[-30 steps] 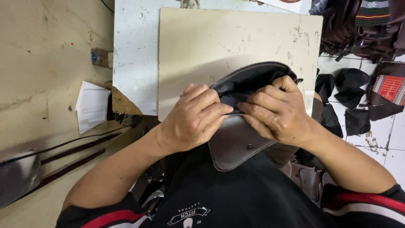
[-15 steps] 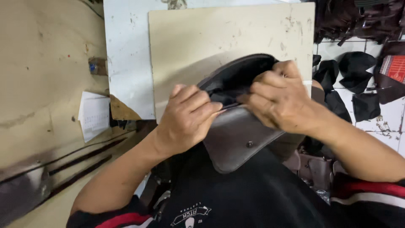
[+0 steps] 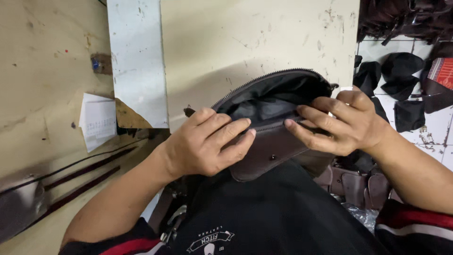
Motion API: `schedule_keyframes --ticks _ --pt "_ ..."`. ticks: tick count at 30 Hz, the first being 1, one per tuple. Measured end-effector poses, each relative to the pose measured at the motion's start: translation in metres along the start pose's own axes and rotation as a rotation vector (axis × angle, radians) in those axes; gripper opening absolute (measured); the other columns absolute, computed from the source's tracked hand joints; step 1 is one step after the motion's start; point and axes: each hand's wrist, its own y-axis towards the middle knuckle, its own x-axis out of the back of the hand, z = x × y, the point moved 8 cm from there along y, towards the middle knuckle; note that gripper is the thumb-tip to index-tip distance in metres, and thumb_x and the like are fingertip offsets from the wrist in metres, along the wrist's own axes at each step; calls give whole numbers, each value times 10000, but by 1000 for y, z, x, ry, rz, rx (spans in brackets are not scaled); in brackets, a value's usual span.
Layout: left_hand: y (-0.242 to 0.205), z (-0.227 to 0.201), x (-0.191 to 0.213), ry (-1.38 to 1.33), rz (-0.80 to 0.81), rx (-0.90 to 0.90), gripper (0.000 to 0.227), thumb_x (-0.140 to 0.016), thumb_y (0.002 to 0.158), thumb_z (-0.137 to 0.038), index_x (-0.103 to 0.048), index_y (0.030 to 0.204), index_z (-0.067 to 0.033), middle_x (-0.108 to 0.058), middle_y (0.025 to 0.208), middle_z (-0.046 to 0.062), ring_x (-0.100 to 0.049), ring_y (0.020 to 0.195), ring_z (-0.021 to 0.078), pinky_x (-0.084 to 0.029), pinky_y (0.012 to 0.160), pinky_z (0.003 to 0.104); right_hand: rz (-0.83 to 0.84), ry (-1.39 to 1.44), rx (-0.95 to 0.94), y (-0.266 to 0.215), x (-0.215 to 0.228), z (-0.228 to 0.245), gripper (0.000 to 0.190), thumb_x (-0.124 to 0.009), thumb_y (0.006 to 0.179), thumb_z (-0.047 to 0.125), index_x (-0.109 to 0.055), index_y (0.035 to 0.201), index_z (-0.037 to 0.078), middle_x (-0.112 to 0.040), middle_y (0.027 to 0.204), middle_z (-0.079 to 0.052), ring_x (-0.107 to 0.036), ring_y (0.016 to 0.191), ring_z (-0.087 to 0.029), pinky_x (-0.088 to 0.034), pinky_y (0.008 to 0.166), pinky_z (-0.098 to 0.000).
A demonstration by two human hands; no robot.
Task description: The person aligns and presses the zipper tape into the edge of a brown leather bag, working along the opening to secure the lining. They repeatedly open and close the zipper to check alignment and smooth the interior lining, then rotate the bag to continue pressing the seam along different sides.
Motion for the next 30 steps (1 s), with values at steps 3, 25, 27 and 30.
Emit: schedule_keyframes --ticks 3,25,27,30 --pt "0 -2 0 -9 62 -17 67 -659 1017 -61 -715 1014 -97 -737 1060 119 -653 752 194 -445 676 316 26 16 30 -4 0 3 178 -600 1016 110 -754 1099 137 -730 872 -44 -620 690 -191 -342 822 -349" --pt "-2 18 -6 -107 16 96 91 -695 1003 20 -701 1041 -62 -719 1026 135 -633 765 226 -438 686 341 -9 97 -12 -26 -6 -25 419 -856 892 -87 -499 795 111 -733 994 -201 -793 868 -304 -541 745 -346" --pt "-3 21 -8 -161 24 125 72 -666 1019 3 -710 1047 -47 -710 1046 144 -600 761 240 -417 679 359 19 191 -46 -20 -6 -31 305 -792 902 -122 -563 807 55 -716 978 -228 -774 897 -341 -592 732 -361" --pt "-4 21 -8 -139 5 114 103 -730 984 36 -720 1034 -54 -727 1021 140 -620 765 228 -446 671 342 76 238 -80 -25 -11 -36 210 -774 933 -104 -598 910 9 -693 1067 -240 -760 971 -346 -620 817 -392"
